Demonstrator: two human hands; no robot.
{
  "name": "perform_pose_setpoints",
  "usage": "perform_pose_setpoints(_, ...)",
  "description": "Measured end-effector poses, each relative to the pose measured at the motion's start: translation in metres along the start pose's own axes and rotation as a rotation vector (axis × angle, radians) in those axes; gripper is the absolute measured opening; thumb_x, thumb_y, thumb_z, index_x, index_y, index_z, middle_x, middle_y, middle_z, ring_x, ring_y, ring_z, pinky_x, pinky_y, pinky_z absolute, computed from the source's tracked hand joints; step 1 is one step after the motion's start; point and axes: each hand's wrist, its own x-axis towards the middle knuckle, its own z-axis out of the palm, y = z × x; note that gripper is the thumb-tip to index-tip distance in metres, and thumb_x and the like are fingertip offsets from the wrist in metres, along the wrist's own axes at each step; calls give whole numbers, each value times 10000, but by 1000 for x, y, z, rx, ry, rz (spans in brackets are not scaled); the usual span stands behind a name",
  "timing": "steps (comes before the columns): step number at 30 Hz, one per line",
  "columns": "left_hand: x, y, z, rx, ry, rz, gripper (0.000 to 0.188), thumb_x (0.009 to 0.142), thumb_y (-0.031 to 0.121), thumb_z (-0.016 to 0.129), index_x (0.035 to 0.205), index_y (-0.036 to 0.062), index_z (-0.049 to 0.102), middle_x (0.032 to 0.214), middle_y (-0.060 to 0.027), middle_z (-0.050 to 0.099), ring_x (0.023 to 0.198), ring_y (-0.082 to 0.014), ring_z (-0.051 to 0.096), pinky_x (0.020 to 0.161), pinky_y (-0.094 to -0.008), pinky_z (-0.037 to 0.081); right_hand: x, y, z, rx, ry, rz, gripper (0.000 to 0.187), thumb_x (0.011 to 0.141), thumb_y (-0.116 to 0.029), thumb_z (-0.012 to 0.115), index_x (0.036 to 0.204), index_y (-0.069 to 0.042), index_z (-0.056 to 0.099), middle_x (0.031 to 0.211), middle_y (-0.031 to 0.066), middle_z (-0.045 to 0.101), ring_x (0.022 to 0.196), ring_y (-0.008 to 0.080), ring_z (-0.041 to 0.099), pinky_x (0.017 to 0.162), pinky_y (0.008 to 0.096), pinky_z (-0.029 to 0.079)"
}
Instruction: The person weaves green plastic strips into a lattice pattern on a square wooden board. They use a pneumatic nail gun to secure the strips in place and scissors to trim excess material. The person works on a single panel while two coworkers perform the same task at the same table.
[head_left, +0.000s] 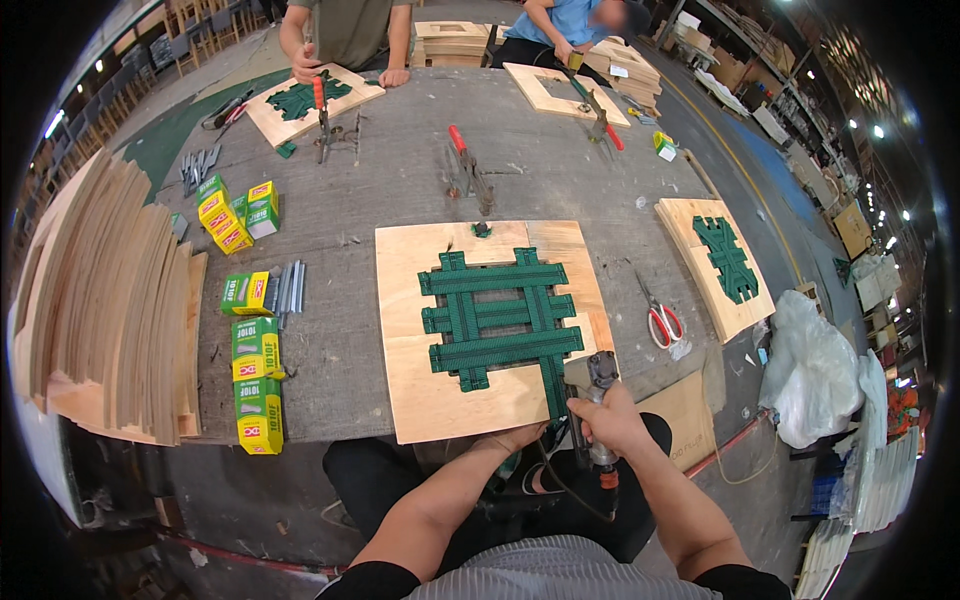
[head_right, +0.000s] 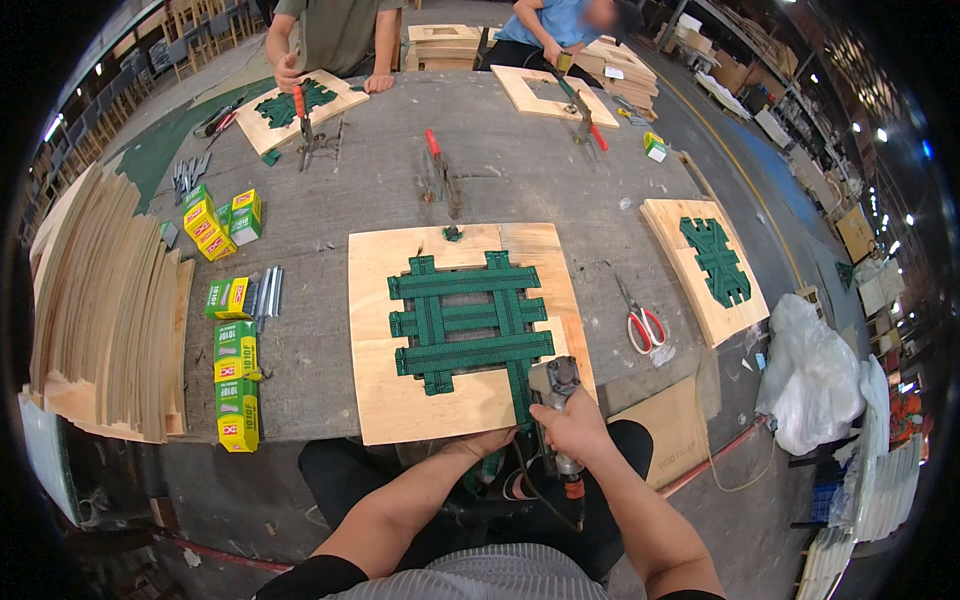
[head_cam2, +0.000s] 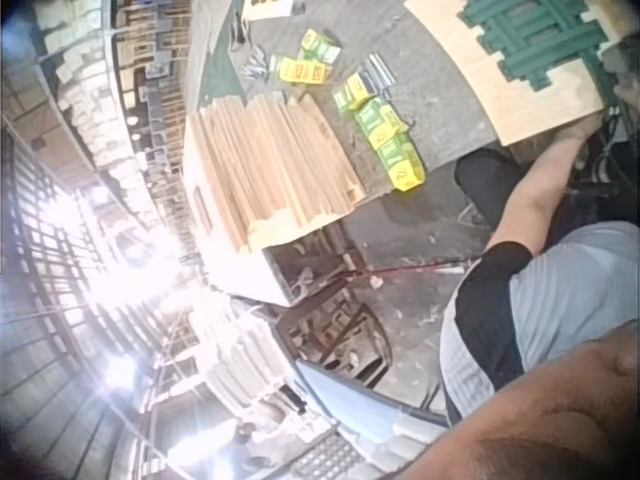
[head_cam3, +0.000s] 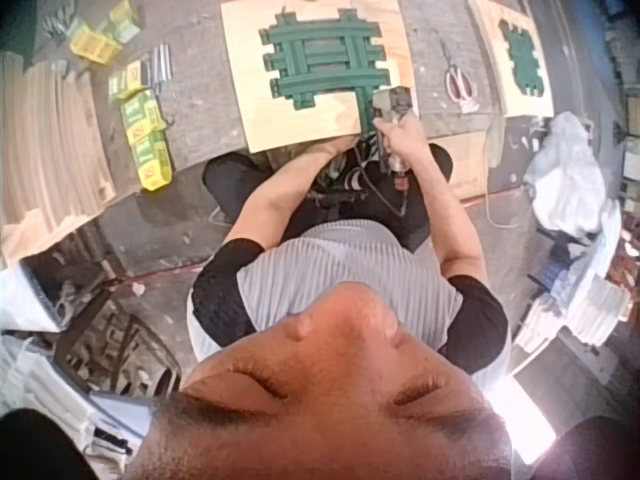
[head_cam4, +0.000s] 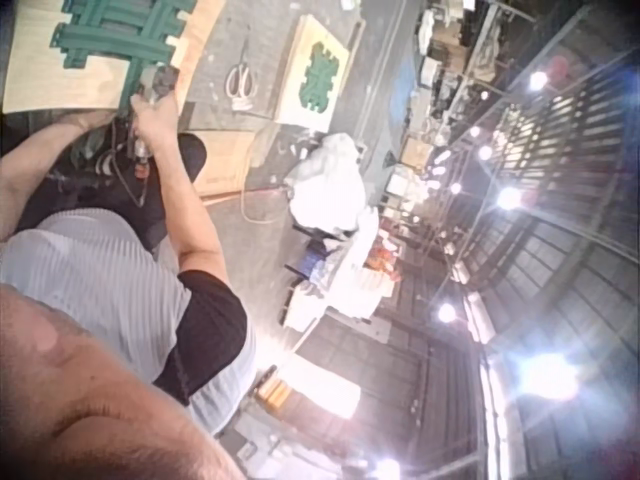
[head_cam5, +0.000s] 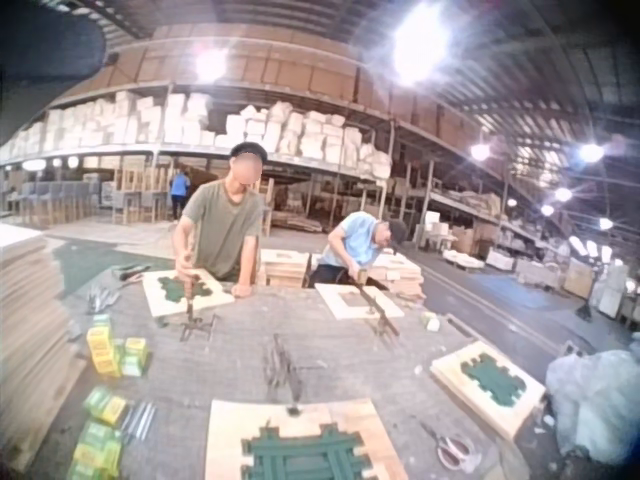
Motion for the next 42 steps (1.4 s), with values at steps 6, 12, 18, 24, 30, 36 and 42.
perform_pose_setpoints(6,0,3,-2,6,-136,-38,326,988,428,554,1179,185,659,1207,-77,674,1162,-324,632,999,-489,500,3,8,5,-22,-38,23,150,955,-99,700,1044,3,637,721,-1,609,498,79,550,436,267,428)
perform_pose_setpoints(12,-5,2,1,18,-66,-28,349,965,448,580,1157,167,655,1177,-102,677,1141,-344,638,983,-498,507,-1,9,15,22,-55,-48,179,952,-125,713,989,19,613,684,35,617,495,106,573,439,291,443)
perform_pose_setpoints(18,-3,9,-5,2,-122,-57,366,972,447,585,1164,147,671,1218,-144,672,1167,-360,636,985,-504,509,-3,12,12,14,-47,-78,215,945,-145,727,1033,17,616,720,38,633,509,111,588,445,284,456)
perform_pose_setpoints(24,-17,42,-13,-385,-71,-328,367,1033,399,581,1172,85,710,1117,-211,713,1036,-398,683,901,-501,534,-14,17,-17,257,62,-166,232,948,-102,716,1118,-11,588,797,29,641,512,105,582,435,268,454)
perform_pose_setpoints(30,-15,86,-61,-735,-109,-502,357,1037,356,593,1062,29,735,871,-202,740,810,-369,726,740,-454,553,-23,40,-40,352,88,-158,225,947,-113,730,1099,-28,588,814,36,638,520,116,586,437,272,454)
perform_pose_setpoints(36,77,52,-132,-1159,-119,-767,335,1084,302,550,1081,-4,686,885,-83,736,590,-127,612,540,-294,532,-13,36,-28,365,4,-141,236,951,-129,725,1116,-30,589,843,38,631,535,118,588,448,275,456)
perform_pose_setpoints(42,122,21,-126,-1015,-211,-851,361,1093,300,515,1138,-17,683,926,-83,751,506,-145,569,436,-334,478,3,26,-23,290,-43,-118,275,949,-145,724,1141,-24,568,847,44,632,535,123,595,440,281,443)
